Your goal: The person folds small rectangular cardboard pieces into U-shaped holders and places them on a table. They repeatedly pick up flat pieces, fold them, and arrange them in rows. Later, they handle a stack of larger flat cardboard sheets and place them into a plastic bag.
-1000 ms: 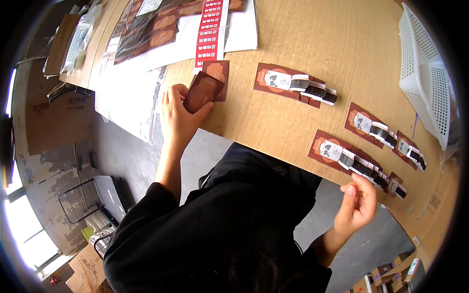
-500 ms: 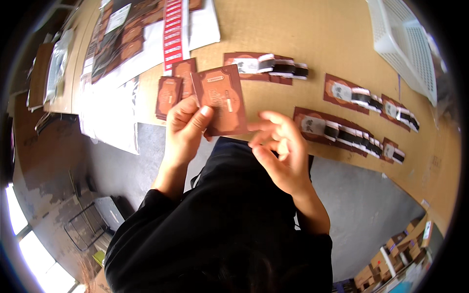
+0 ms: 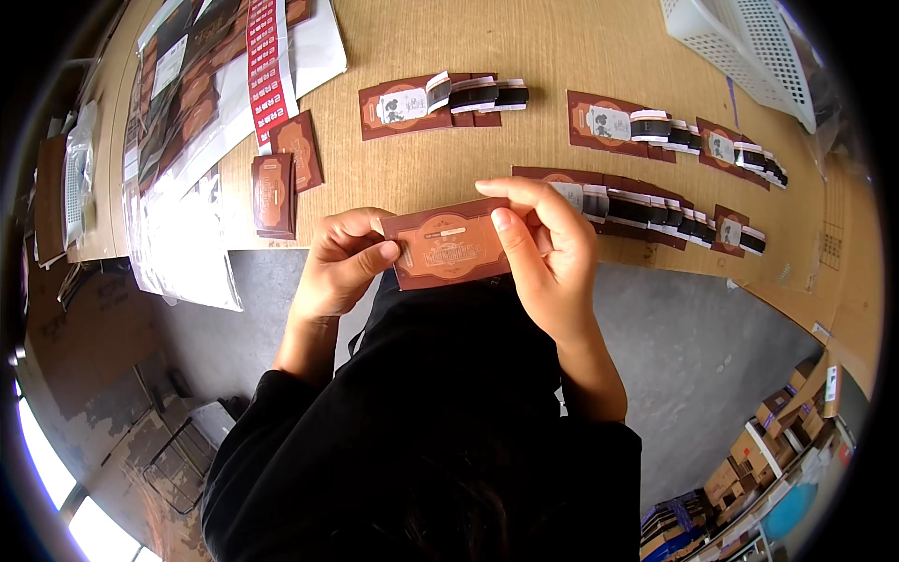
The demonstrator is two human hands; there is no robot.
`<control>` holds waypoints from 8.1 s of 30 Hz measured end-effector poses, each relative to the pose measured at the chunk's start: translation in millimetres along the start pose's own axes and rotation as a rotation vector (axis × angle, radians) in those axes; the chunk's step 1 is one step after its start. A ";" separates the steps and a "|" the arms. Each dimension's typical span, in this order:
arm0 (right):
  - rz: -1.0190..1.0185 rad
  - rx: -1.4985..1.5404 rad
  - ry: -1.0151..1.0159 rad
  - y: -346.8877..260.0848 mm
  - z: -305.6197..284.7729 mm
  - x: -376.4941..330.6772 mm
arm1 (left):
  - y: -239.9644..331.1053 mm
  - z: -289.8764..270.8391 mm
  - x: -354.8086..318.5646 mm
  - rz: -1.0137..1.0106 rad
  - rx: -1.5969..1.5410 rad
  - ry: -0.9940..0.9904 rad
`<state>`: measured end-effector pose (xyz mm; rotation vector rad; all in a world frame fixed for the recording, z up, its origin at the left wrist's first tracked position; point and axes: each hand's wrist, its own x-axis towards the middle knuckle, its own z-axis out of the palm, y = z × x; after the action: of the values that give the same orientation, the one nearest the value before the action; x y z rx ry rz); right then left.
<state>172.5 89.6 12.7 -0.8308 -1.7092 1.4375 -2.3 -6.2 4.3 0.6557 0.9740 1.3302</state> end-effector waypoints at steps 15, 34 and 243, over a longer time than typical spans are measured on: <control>-0.410 -0.647 0.124 0.5 19.1 -8.5 | -4.9 12.2 4.3 -0.010 -0.030 -0.019; -0.643 -0.871 0.286 18.6 28.2 -3.2 | -11.1 28.3 7.0 0.005 0.147 0.189; 0.108 0.340 -0.201 10.3 19.2 -23.8 | 8.0 20.9 7.2 0.365 0.037 0.479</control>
<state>168.5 61.4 -2.4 -0.6160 -1.5169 1.8740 11.6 4.9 19.6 0.5694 1.3056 1.8489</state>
